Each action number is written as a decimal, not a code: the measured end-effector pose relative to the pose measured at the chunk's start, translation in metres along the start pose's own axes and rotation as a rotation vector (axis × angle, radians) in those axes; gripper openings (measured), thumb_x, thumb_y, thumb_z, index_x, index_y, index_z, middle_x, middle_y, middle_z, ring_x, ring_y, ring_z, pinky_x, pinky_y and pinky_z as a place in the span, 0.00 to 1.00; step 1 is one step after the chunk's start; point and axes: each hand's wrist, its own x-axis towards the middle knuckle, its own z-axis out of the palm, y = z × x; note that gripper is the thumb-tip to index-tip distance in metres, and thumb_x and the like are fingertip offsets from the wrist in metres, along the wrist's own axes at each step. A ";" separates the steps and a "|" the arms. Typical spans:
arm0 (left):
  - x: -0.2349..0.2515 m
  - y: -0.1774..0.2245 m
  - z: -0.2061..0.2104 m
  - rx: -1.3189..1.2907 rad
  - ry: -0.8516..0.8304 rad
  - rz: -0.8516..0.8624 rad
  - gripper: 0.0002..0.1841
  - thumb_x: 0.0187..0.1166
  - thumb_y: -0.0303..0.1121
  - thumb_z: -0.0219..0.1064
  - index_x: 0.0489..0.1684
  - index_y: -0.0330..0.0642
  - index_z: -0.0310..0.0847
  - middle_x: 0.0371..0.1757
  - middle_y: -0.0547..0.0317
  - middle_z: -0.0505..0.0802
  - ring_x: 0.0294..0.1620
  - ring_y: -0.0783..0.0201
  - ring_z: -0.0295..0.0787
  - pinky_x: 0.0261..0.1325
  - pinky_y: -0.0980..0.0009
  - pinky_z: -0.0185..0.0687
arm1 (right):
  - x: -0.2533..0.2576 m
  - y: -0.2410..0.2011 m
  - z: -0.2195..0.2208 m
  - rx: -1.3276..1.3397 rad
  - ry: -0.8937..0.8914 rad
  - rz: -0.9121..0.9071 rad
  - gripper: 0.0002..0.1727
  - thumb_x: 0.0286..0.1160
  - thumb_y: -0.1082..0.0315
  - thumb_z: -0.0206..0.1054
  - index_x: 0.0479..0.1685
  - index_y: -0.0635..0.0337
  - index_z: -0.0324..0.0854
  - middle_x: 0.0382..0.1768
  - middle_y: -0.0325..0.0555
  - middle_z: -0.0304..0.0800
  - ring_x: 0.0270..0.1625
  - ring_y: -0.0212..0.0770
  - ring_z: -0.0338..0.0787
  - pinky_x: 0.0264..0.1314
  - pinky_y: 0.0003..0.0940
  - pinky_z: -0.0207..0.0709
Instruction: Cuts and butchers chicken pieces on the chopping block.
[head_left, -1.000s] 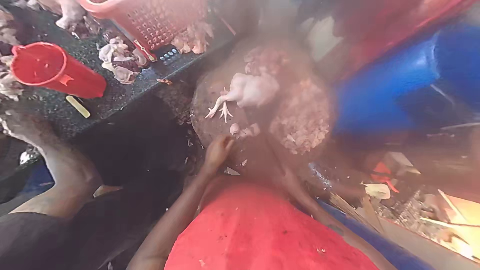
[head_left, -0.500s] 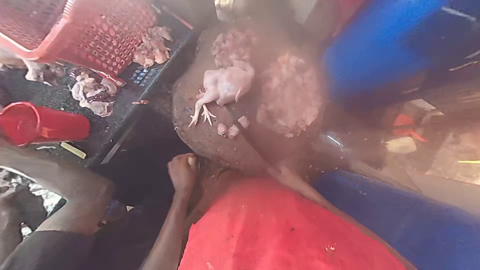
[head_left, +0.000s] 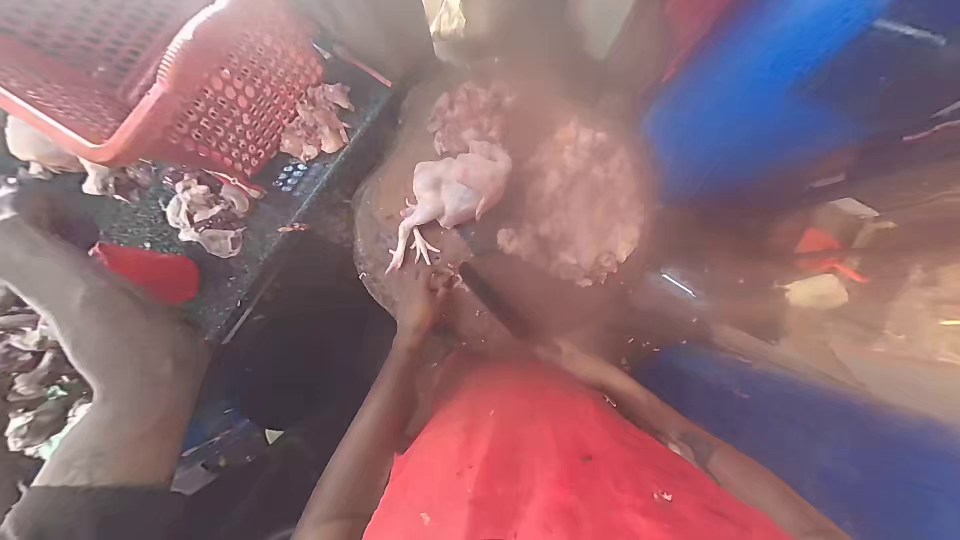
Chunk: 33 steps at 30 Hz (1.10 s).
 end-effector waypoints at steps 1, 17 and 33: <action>-0.003 -0.007 -0.002 -0.007 0.009 -0.007 0.23 0.83 0.43 0.67 0.74 0.45 0.79 0.72 0.38 0.84 0.71 0.38 0.83 0.71 0.35 0.78 | 0.002 0.003 0.004 -0.002 0.055 0.018 0.29 0.88 0.45 0.57 0.68 0.63 0.80 0.53 0.57 0.88 0.56 0.47 0.87 0.66 0.53 0.77; 0.103 0.009 -0.075 -0.106 0.047 0.080 0.34 0.76 0.46 0.76 0.81 0.44 0.73 0.80 0.44 0.80 0.81 0.43 0.74 0.81 0.39 0.67 | -0.033 0.026 -0.066 -0.586 0.157 0.151 0.23 0.87 0.47 0.60 0.64 0.56 0.80 0.48 0.58 0.92 0.54 0.60 0.92 0.60 0.62 0.81; -0.003 0.058 -0.111 -1.014 -0.441 -0.154 0.07 0.79 0.31 0.57 0.45 0.46 0.80 0.23 0.70 0.85 0.20 0.75 0.79 0.27 0.75 0.80 | 0.008 -0.001 -0.050 -0.170 0.307 0.043 0.28 0.91 0.48 0.54 0.71 0.64 0.76 0.52 0.62 0.88 0.56 0.56 0.89 0.65 0.59 0.78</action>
